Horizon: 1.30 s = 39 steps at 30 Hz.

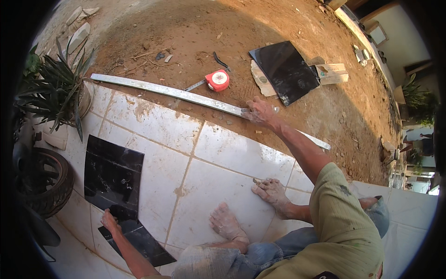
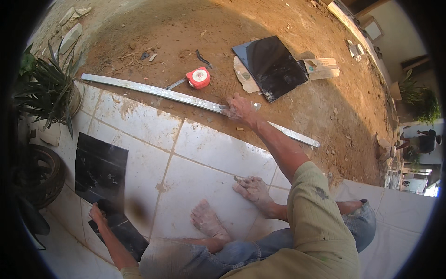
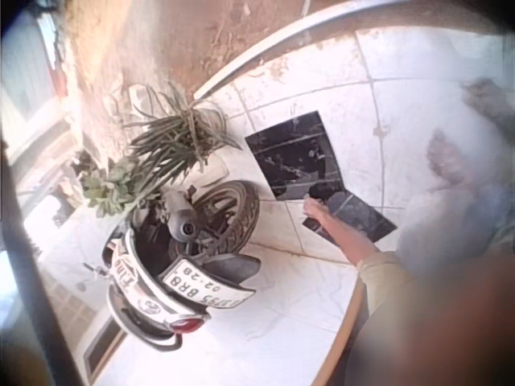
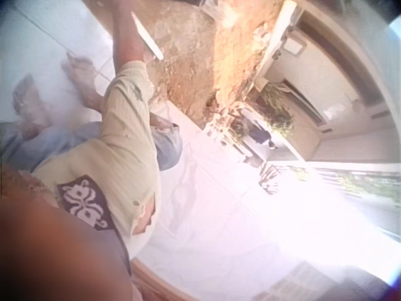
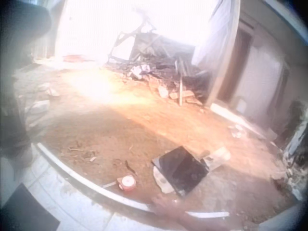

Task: The person uses a tape measure and a straight edge to measure and mark lines on black tiles on a tiled floor.

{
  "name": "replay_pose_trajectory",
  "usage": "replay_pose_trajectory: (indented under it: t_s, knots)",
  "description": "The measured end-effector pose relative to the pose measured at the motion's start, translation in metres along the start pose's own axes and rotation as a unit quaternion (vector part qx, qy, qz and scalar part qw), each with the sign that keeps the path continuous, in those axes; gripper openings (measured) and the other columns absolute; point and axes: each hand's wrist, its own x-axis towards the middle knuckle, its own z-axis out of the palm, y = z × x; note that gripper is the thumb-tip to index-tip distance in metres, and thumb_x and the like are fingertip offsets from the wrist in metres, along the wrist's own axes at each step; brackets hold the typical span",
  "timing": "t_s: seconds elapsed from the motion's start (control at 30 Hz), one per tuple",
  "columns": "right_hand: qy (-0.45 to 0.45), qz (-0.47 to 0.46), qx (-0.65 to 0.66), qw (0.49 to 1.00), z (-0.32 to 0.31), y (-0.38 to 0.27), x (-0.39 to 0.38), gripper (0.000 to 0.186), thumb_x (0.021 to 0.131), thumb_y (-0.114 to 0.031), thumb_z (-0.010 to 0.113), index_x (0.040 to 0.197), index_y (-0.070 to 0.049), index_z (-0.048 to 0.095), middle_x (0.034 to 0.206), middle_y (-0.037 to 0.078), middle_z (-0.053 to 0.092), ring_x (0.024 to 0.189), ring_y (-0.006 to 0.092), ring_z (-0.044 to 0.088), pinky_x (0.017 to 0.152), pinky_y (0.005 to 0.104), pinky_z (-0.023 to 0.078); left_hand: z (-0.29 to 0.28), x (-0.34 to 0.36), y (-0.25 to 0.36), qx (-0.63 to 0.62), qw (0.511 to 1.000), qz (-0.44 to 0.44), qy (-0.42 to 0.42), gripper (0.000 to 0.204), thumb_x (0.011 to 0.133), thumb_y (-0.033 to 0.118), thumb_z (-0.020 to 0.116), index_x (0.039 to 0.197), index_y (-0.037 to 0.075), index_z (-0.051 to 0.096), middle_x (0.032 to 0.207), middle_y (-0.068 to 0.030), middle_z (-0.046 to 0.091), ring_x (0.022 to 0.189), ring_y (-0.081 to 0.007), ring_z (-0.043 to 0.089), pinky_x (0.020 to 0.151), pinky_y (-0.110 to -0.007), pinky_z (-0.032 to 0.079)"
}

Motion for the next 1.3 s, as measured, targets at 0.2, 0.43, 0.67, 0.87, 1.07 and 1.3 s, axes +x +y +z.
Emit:
replay_pose_trajectory:
  t_s: [0.2, 0.43, 0.67, 0.87, 1.07, 1.3]
  knots:
    - [0.134, 0.141, -0.008, 0.981, -0.007, 0.084, -0.022, 0.028, 0.088, -0.030, 0.064, 0.092, -0.002, 0.066, 0.094, 0.022, 0.064, 0.085, 0.0389, 0.068, 0.075, 0.0482, 0.055, -0.016, 0.009, 0.025, -0.062, 0.992, -0.110, -0.018, 0.037, 0.083, 0.032, 0.064, 0.065, 0.019, 0.034, 0.052, 0.0029, 0.028, 0.040, -0.0122, 0.031, 0.040, -0.031, 0.025]
    - [0.070, 0.155, -0.122, 0.978, 0.030, 0.237, -0.058, 0.015, 0.082, -0.013, 0.060, 0.071, -0.007, 0.069, 0.074, 0.016, 0.069, 0.070, 0.0290, 0.071, 0.063, 0.0428, 0.055, 0.000, 0.015, 0.023, -0.044, 0.989, -0.142, -0.010, 0.029, 0.084, 0.036, 0.060, 0.070, 0.020, 0.041, 0.054, 0.0018, 0.033, 0.041, -0.0134, 0.030, 0.043, -0.032, 0.024]
    - [0.276, 0.460, 0.562, 0.630, 0.028, 0.209, -0.025, 0.018, 0.085, -0.007, 0.062, 0.071, -0.005, 0.053, 0.056, 0.002, 0.044, 0.044, 0.0131, 0.045, 0.039, 0.0341, 0.032, -0.021, 0.005, 0.032, -0.002, 0.993, -0.101, 0.060, 0.027, 0.085, 0.037, 0.059, 0.080, 0.011, 0.053, 0.062, -0.0035, 0.044, 0.052, -0.0185, 0.043, 0.048, -0.037, 0.032]
    - [0.272, 0.543, 0.583, 0.539, -0.003, 0.175, -0.002, 0.022, 0.086, -0.011, 0.070, 0.080, -0.008, 0.049, 0.063, 0.000, 0.045, 0.042, 0.0105, 0.037, 0.036, 0.0294, 0.025, -0.034, -0.008, 0.036, -0.019, 0.996, 0.014, 0.086, 0.027, 0.090, 0.030, 0.060, 0.096, 0.003, 0.061, 0.076, -0.0046, 0.054, 0.065, -0.0181, 0.051, 0.057, -0.036, 0.039]
    - [0.243, 0.481, 0.722, 0.434, -0.026, 0.175, -0.016, 0.026, 0.083, -0.018, 0.079, 0.080, -0.014, 0.053, 0.058, -0.003, 0.040, 0.038, 0.0088, 0.027, 0.037, 0.0269, 0.019, -0.007, -0.076, 0.086, -0.096, 0.986, 0.132, 0.031, 0.038, 0.096, 0.027, 0.061, 0.125, 0.003, 0.061, 0.098, -0.0048, 0.062, 0.081, -0.0150, 0.058, 0.076, -0.030, 0.048]
    - [0.233, 0.313, 0.793, 0.469, -0.056, 0.154, 0.001, 0.021, 0.087, -0.020, 0.074, 0.078, -0.016, 0.057, 0.056, -0.004, 0.051, 0.034, 0.0073, 0.029, 0.032, 0.0251, 0.020, 0.060, -0.172, 0.161, -0.157, 0.962, 0.190, -0.120, 0.038, 0.098, 0.022, 0.061, 0.130, 0.001, 0.058, 0.098, -0.0043, 0.063, 0.078, -0.0100, 0.060, 0.073, -0.026, 0.052]
